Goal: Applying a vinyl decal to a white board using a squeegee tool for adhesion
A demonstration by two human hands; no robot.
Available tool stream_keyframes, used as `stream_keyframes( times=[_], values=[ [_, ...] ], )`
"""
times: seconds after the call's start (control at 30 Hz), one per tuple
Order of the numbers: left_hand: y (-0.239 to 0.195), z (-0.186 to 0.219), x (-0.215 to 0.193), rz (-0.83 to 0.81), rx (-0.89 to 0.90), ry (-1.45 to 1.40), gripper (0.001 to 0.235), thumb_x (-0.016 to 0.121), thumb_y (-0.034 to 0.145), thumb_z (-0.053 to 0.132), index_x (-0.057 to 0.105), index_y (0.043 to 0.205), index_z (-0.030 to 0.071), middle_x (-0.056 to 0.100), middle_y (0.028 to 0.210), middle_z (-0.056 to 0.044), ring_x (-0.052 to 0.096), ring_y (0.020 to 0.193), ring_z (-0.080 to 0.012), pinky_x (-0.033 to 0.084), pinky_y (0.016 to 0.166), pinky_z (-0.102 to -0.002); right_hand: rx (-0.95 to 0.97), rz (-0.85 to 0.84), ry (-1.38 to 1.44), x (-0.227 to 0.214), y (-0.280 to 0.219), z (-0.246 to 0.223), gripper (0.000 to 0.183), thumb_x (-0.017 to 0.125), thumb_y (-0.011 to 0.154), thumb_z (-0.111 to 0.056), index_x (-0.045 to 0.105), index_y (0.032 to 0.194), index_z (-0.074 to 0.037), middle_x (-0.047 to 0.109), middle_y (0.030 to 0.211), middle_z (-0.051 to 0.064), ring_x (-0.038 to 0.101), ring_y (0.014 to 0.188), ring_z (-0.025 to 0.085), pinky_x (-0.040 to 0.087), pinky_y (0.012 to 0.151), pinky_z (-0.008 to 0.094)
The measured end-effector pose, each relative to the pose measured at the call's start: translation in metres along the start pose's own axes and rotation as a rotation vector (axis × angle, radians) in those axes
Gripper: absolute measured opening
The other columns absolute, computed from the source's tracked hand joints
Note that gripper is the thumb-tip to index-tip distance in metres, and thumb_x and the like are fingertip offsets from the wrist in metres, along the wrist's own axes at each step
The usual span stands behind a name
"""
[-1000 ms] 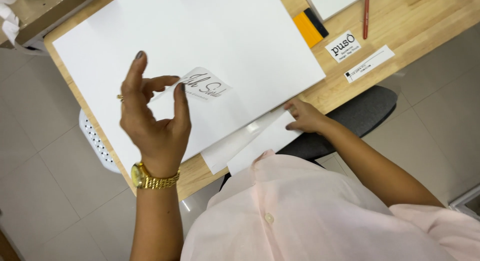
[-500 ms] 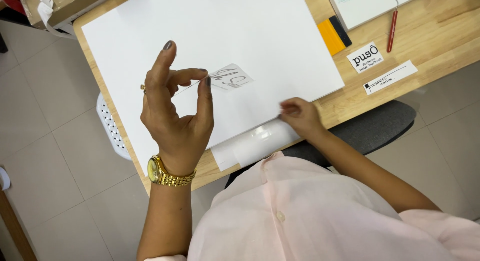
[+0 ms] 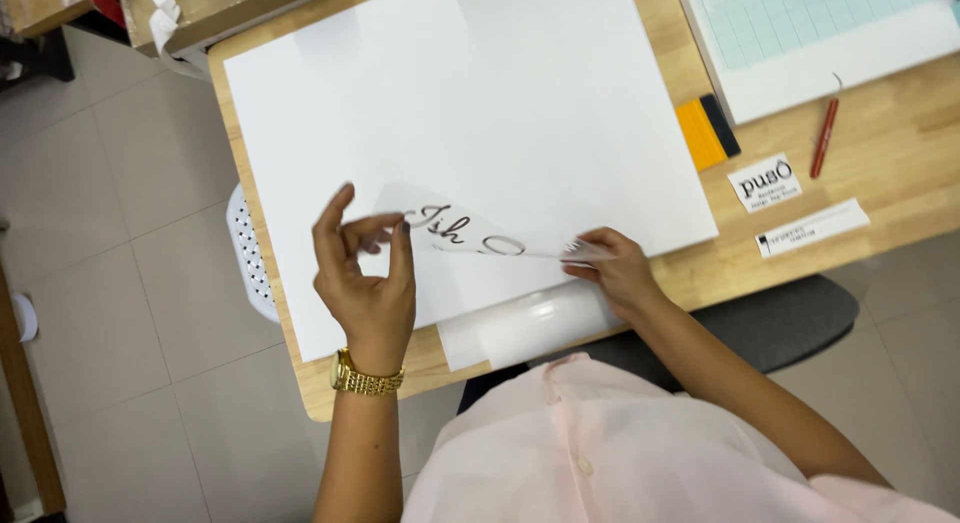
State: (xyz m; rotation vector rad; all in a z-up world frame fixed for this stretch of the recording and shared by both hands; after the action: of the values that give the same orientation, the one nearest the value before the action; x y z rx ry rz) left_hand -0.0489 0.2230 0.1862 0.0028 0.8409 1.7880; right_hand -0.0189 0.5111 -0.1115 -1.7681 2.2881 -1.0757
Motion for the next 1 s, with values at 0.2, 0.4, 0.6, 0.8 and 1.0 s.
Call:
stream_keyframes(
  times=[0.2, 0.4, 0.6, 0.8, 1.0],
  values=[
    [-0.056, -0.112, 0.017, 0.081, -0.54, -0.163, 0.058, 0.074, 0.085, -0.009, 0.053, 0.137, 0.004, 0.076, 0.09, -0.008, 0.059, 0.077, -0.0105, 0.045, 0.07, -0.022, -0.106, 0.041, -0.247, -0.045, 0.021, -0.03, 0.019, 0.073, 0.09, 0.004, 0.07, 0.109, -0.001, 0.072, 0.089, 0.014, 0.073, 0.076, 0.021, 0.067, 0.068, 0.034],
    [-0.075, -0.184, 0.031, 0.173, -0.693, -0.251, 0.059, 0.075, 0.086, -0.008, 0.054, 0.138, 0.009, 0.078, 0.09, -0.008, 0.059, 0.075, -0.0045, 0.049, 0.073, -0.017, -0.18, 0.04, -0.487, -0.019, 0.062, -0.065, 0.015, 0.074, 0.092, 0.003, 0.073, 0.107, 0.0, 0.071, 0.084, 0.012, 0.072, 0.071, 0.019, 0.066, 0.069, 0.031],
    [-0.047, -0.251, 0.039, 0.1, -0.688, -0.205, 0.058, 0.071, 0.091, -0.006, 0.051, 0.143, 0.011, 0.077, 0.096, -0.009, 0.063, 0.081, -0.0074, 0.054, 0.078, -0.022, -0.281, 0.117, -0.629, 0.029, 0.11, -0.082, 0.01, 0.075, 0.093, -0.001, 0.074, 0.103, -0.002, 0.071, 0.08, 0.011, 0.072, 0.07, 0.016, 0.063, 0.064, 0.025],
    [-0.018, -0.295, 0.051, 0.017, -0.705, -0.059, 0.06, 0.07, 0.091, -0.005, 0.047, 0.144, 0.012, 0.074, 0.096, -0.005, 0.064, 0.077, -0.0091, 0.057, 0.072, -0.024, -0.376, 0.222, -0.828, 0.064, 0.137, -0.097, 0.009, 0.07, 0.092, 0.002, 0.075, 0.099, -0.003, 0.07, 0.077, 0.009, 0.068, 0.067, 0.014, 0.057, 0.057, 0.024],
    [0.005, -0.319, 0.059, 0.018, -0.714, 0.048, 0.049, 0.069, 0.093, -0.002, 0.052, 0.137, 0.012, 0.069, 0.09, -0.001, 0.063, 0.075, -0.0078, 0.056, 0.069, -0.023, -0.405, 0.311, -0.984, 0.066, 0.17, -0.097, 0.007, 0.076, 0.091, -0.007, 0.078, 0.098, -0.009, 0.069, 0.079, 0.003, 0.06, 0.072, 0.011, 0.05, 0.062, 0.027]
  ],
)
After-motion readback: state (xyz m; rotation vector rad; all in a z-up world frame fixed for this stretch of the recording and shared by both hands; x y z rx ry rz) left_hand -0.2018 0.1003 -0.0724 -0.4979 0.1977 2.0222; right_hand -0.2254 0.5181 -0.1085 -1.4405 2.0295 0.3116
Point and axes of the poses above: each hand's wrist, its own y-axis towards the middle knuckle, its own x-axis out of the palm, z = x × y, the point moved 7 cm from there along y, towards the middle knuckle
